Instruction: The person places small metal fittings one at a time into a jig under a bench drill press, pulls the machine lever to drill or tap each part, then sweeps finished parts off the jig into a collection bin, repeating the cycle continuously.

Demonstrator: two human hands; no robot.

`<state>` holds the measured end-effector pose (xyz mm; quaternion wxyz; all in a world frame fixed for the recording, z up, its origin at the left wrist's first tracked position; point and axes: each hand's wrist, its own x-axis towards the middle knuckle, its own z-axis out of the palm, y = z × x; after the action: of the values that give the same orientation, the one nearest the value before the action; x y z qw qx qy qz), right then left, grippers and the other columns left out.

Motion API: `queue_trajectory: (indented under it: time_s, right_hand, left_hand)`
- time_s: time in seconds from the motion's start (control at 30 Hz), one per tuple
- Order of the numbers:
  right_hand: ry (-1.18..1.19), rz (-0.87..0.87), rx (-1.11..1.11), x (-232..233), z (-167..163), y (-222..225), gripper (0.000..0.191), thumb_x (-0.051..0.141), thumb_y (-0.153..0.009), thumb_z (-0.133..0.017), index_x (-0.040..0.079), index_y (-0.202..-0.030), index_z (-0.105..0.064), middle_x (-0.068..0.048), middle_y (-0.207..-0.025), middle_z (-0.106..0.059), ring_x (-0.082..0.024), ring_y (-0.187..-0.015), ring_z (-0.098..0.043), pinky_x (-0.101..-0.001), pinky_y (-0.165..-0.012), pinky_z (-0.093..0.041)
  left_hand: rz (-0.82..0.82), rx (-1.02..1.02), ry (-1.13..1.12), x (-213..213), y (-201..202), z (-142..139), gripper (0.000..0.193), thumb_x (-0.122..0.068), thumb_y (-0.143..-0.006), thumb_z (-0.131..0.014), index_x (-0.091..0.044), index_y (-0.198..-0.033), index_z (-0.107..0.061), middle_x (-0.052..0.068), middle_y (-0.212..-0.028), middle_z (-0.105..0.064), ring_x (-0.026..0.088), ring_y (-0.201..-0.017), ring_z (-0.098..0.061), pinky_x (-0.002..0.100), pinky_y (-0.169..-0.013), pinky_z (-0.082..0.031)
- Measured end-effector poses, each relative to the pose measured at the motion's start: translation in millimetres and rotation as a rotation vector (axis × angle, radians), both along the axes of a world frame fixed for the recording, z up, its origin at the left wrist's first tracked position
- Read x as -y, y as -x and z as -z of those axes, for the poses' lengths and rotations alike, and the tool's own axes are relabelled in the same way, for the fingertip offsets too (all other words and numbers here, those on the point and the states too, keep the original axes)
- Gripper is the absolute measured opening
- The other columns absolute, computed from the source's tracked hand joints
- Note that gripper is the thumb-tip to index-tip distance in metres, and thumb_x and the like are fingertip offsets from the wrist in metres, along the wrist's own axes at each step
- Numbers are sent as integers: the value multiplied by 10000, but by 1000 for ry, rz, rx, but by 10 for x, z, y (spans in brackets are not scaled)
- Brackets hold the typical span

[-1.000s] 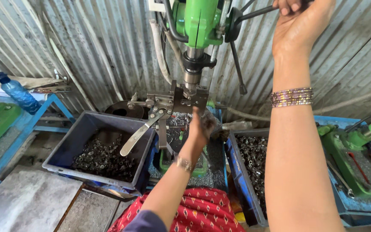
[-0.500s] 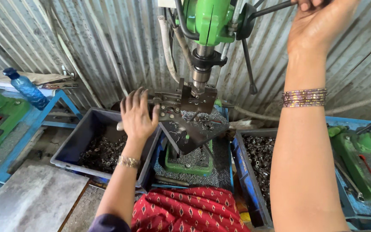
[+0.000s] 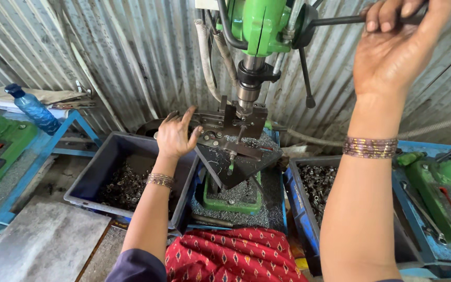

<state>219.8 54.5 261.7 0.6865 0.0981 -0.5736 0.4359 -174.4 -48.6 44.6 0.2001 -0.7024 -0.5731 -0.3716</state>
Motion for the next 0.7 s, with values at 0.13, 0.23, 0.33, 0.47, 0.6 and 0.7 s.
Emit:
queue_trajectory:
  time_s: [0.13, 0.23, 0.33, 0.47, 0.6, 0.7]
  right_hand:
    - [49, -64, -102, 64, 21, 34, 392, 325, -1183, -575, 60, -944, -413, -57, -794, -330, -191, -691, -314, -344, -718, -312]
    - [53, -81, -141, 60, 76, 52, 401, 333, -1190, -575, 60, -945, -412, -55, -797, -330, -190, -692, -314, -344, -716, -312]
    - [50, -82, -151, 58, 113, 54, 411, 340, -1197, -576, 61, -946, -410, -53, -800, -331, -189, -694, -314, -344, -714, -312]
    - [29, -76, -143, 85, 109, 72, 424, 350, -1207, -577, 61, -947, -408, -50, -804, -333, -187, -696, -314, -344, -711, -313]
    - [6, -38, -142, 150, 113, 117, 412, 340, -1212, -577, 64, -957, -409, -55, -809, -350, -190, -697, -322, -346, -716, -322]
    - [-8, -24, -123, 176, 124, 135, 414, 353, -1214, -574, 76, -954, -410, -55, -801, -377, -189, -694, -328, -343, -735, -331]
  left_hand:
    - [4, 16, -26, 30, -3, -6, 603, -451, -953, -608, -58, -1410, -599, 221, -820, -713, 399, -851, -695, 475, -1049, -509]
    - [-2, 26, -27, 33, -10, -5, 578, -441, -958, -606, -63, -1395, -616, 220, -818, -712, 396, -840, -695, 476, -1049, -512]
    - [-4, 9, -58, 45, -12, 1, 563, -438, -971, -608, -60, -1389, -621, 218, -842, -716, 394, -846, -694, 472, -1043, -511]
    - [-11, 19, -59, 52, -19, 5, 552, -404, -954, -601, -58, -1383, -629, 208, -846, -720, 395, -844, -693, 469, -1031, -519]
    - [-25, 29, -50, 49, -23, 20, 534, -394, -963, -603, -70, -1387, -631, 214, -883, -733, 405, -891, -704, 481, -1023, -515]
    - [-51, 20, -65, 35, -30, 42, 534, -396, -960, -606, -83, -1393, -630, 222, -931, -744, 419, -947, -709, 484, -1006, -509]
